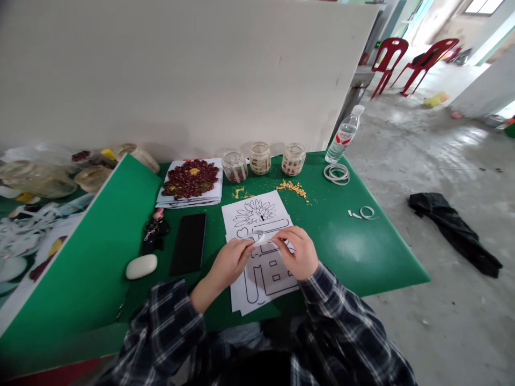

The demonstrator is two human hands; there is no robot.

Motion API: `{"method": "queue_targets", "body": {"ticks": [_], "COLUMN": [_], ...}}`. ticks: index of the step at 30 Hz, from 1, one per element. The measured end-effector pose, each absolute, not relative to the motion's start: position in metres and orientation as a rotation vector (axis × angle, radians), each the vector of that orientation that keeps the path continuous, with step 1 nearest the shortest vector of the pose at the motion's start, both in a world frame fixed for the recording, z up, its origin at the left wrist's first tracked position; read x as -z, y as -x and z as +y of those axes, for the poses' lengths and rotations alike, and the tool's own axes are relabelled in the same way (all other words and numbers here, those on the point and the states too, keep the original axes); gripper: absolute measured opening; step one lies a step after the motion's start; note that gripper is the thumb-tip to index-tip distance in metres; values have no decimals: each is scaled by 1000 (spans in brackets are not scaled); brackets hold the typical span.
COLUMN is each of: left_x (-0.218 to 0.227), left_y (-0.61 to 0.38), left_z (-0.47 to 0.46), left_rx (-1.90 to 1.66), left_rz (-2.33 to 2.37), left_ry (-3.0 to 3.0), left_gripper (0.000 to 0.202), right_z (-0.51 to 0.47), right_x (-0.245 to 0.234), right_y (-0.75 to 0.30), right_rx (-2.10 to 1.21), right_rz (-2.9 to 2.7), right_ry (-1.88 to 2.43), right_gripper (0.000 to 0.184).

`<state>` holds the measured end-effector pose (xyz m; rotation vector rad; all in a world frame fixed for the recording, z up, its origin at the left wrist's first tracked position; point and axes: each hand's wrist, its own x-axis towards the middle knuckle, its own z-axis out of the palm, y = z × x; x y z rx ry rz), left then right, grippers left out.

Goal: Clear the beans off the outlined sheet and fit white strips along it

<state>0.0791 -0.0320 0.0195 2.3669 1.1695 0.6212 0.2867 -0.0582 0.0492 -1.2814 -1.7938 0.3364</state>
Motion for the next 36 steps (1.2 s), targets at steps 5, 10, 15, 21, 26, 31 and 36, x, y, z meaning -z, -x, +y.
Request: {"method": "queue_targets", "body": {"ticks": [5, 10, 15, 21, 26, 31, 36], "left_x": [-43, -64, -47, -12, -1, 1, -1], "left_y": [-70, -66, -77, -93, -102, -104, -103], "left_z": [-26, -22, -14, -14, -16, -13, -11], "left_rx": [-767, -744, -533, -350, -262, -216, -182], "left_rz": [1249, 1427, 1596, 1730, 1834, 1828, 1817], "left_ry": [-2552, -2631, -2664, -2627, -2670, -2631, -2629], "left_gripper": [37, 38, 38, 36, 34, 30, 28], "right_z": [-70, -66, -27, -2, 0, 1, 1], "right_x": [-90, -103, -53, 5, 21, 22, 19], "right_y": [-293, -301, -313, -315, -317, -317, -315], "right_rx": [-370, -362, -511, -797, -754, -749, -769], "right_rz": [-1677, -1593, -1472, -1338, -1377, -1379, -1333], "right_ry": [1414, 1564, 1811, 1890, 1924, 1937, 1946], "right_gripper": [13, 18, 21, 18, 16, 16, 15]}}
